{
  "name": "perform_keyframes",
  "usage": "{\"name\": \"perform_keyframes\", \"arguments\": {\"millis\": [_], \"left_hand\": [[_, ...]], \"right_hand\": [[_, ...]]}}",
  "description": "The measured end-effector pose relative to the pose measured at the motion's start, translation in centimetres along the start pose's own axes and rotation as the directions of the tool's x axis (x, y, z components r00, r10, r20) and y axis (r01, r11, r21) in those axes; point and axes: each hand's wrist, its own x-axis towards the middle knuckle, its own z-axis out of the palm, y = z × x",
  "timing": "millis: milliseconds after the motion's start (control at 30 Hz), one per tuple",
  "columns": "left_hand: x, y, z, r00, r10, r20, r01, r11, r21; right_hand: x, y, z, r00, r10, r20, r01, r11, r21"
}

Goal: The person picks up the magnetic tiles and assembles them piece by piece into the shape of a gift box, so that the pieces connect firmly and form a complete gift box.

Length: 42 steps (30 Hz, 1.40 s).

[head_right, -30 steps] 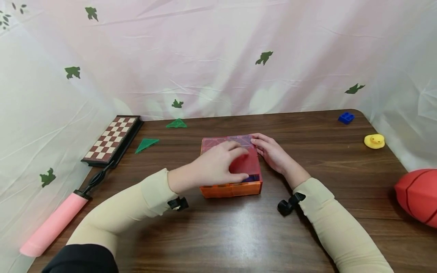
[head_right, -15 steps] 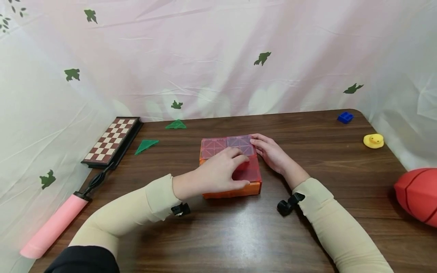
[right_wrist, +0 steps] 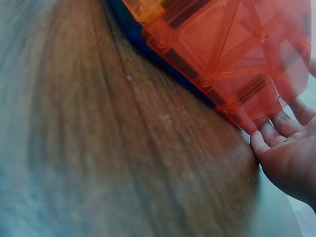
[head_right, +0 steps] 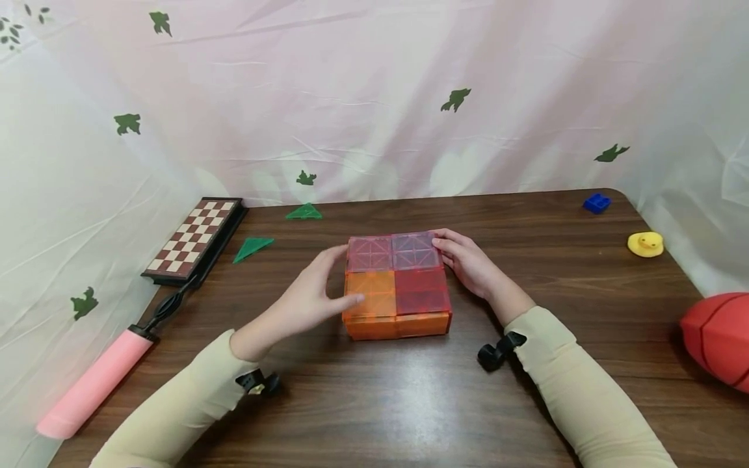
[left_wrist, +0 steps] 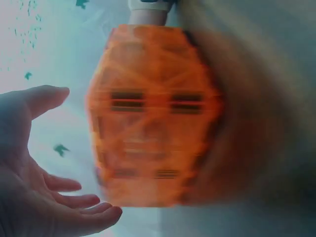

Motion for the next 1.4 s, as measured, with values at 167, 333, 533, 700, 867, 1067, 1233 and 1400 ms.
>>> {"name": "perform_keyframes", "arguments": {"millis": [167,333,533,700,867,1067,1233,1400], "left_hand": [[-2.0,-1.9,1.5,0.987,-0.14,0.076,0.153,0.966,-0.208],[-2.2,-3.2,2.5,0.974,-0.148,0.172,0.207,0.889,-0.409],[-0.2,-4.8,1.8,0.966,-0.157,0.204,0.249,0.771,-0.586],[2.8,-5.9,1.3,0.954,-0.218,0.205,0.298,0.617,-0.728],[5.4,-6.7,1.3,0.956,-0.217,0.199,0.288,0.547,-0.786],[6.5,-7.0,1.4,0.963,-0.166,0.212,0.269,0.542,-0.796],[6.7,-7.2,1.6,0.964,-0.163,0.21,0.265,0.542,-0.797],[6.4,-7.3,1.6,0.966,-0.159,0.203,0.258,0.547,-0.797]], "right_hand": [[0.0,-0.2,0.1,1.0,-0.001,-0.012,0.001,1.0,-0.015],[-0.6,-0.7,0.3,0.996,0.042,-0.073,-0.049,0.994,-0.096],[-2.7,-0.8,0.5,0.995,0.085,-0.056,-0.095,0.974,-0.203],[-5.1,-0.4,0.4,0.998,0.062,-0.006,-0.061,0.973,-0.222],[-7.6,0.1,0.5,0.998,0.039,0.057,-0.025,0.975,-0.221],[-10.1,0.7,0.7,0.991,0.013,0.134,0.033,0.941,-0.337],[-10.4,1.0,1.4,0.995,-0.011,0.099,0.052,0.904,-0.425],[-10.1,0.6,1.2,0.996,0.002,0.086,0.039,0.881,-0.472]]}}
